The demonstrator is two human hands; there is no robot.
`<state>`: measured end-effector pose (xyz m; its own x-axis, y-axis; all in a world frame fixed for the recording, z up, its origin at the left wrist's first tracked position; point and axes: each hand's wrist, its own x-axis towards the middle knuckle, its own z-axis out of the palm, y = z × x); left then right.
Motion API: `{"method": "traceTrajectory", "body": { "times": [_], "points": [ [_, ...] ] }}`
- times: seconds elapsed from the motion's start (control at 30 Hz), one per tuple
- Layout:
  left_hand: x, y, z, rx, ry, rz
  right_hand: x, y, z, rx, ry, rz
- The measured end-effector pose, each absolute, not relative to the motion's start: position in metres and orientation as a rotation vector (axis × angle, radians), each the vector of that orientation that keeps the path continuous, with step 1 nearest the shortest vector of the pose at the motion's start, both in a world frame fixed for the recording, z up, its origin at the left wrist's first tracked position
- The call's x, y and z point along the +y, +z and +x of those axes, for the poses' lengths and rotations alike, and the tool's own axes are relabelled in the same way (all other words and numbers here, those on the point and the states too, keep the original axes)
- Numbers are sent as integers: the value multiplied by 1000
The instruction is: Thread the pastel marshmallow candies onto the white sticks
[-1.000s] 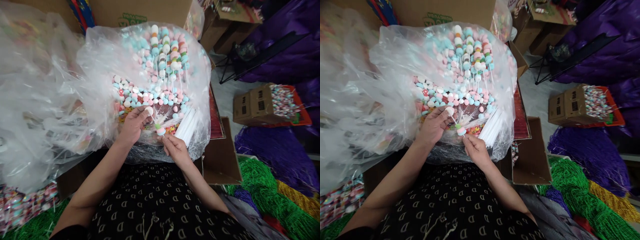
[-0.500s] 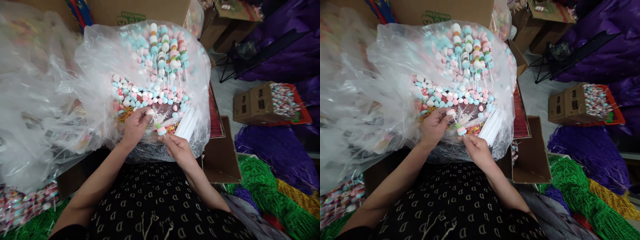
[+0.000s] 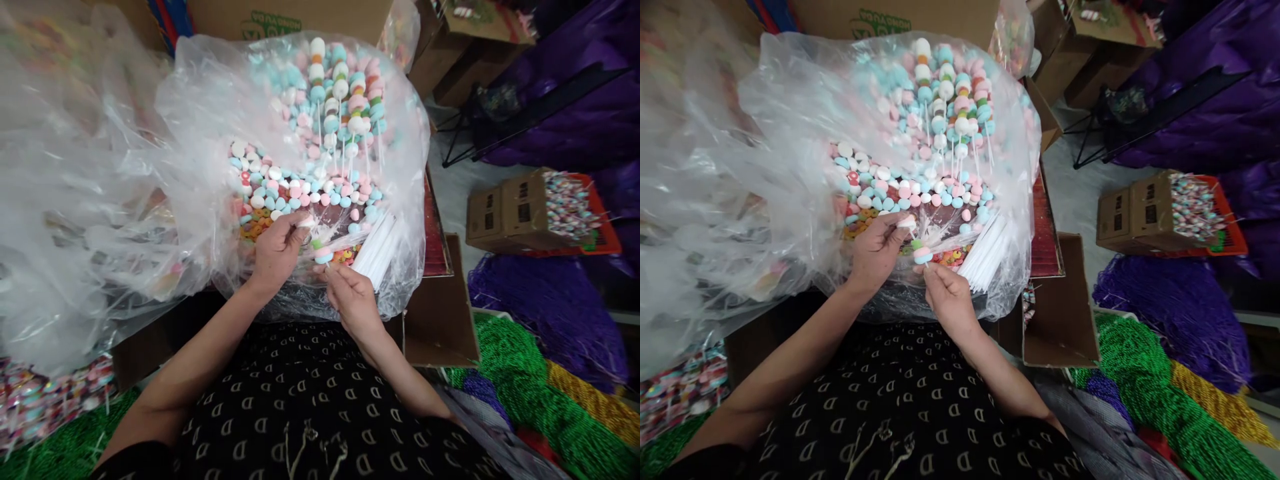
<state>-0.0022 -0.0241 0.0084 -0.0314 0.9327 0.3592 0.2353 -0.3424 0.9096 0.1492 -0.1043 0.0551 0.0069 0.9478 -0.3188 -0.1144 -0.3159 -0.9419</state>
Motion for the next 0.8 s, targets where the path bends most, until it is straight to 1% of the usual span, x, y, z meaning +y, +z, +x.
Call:
{"method": "traceTrajectory", "body": {
  "times": [0.27,0.43,0.5,0.63,0.8],
  "points": [
    [-34,9,0,1268,1428,1654,-101,46,144,-938,1446,-1335],
    [-42,19,6,1150,1308,1691,-97,39,143,-970,1451,-1285],
    [-42,22,6,1085,1305,1505,-95,36,145,-963,1443,-1278],
    [-35,28,7,976,1318,927,-95,33,150,-969,1422,-1292],
    [-30,40,21,823,1103,611,-99,29,149,-997,1466,-1279]
  ]
}}
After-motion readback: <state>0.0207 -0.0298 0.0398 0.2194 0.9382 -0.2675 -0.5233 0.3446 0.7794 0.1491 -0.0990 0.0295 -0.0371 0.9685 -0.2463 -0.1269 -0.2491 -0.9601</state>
